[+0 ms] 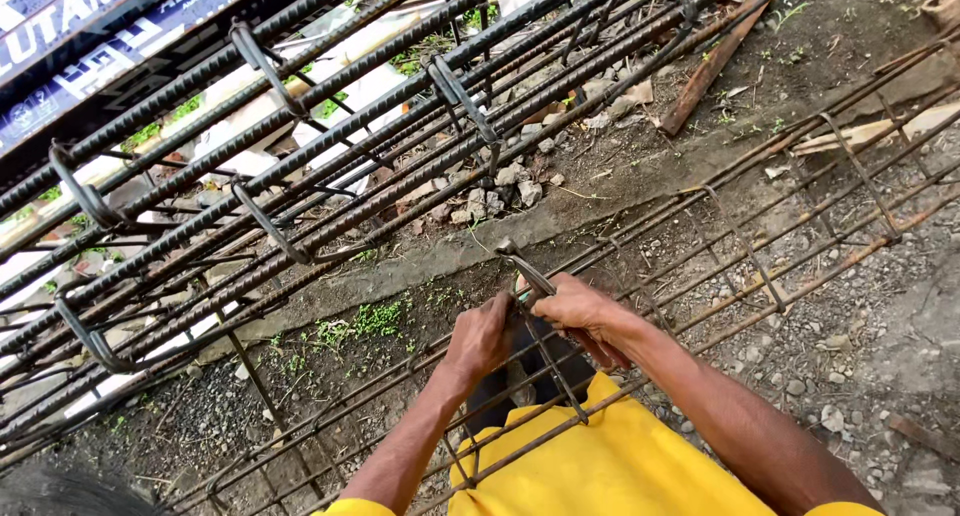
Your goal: The person ties a rebar mesh using pliers and wire. They repeatedly wrap wire around the intersections of the rebar grid and twist it with pliers to secure the structure.
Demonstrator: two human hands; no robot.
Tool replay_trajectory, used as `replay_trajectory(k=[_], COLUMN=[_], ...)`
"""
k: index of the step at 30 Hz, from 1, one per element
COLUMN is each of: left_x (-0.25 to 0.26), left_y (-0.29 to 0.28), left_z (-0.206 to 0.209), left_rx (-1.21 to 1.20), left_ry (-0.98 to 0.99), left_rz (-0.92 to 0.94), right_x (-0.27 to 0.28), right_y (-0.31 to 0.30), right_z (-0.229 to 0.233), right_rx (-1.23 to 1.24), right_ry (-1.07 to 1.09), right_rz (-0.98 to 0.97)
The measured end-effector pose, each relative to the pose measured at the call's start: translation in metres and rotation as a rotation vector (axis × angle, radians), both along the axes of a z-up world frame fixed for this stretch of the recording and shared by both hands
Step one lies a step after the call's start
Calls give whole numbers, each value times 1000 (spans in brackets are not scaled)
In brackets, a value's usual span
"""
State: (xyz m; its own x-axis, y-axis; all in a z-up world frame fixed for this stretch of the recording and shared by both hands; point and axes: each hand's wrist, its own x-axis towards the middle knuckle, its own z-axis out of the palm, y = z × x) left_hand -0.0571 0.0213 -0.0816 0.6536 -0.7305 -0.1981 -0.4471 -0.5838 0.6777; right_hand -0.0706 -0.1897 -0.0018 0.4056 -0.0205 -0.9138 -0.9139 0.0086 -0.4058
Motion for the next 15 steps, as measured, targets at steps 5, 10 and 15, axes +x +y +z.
replay_trajectory(k=[5,10,15], left_x=[-6,-18,0], left_y=[-7,-12,-27], left_z=[-23,-27,62], left_rx=[105,205,162], left_ry=[-224,-135,274], left_rz=[-103,-19,298], right_x=[9,3,-1], right_y=[10,10,8], right_z=[18,6,1], right_rx=[-38,-71,-117], right_ry=[-43,-88,-57], right_rz=[53,31,32])
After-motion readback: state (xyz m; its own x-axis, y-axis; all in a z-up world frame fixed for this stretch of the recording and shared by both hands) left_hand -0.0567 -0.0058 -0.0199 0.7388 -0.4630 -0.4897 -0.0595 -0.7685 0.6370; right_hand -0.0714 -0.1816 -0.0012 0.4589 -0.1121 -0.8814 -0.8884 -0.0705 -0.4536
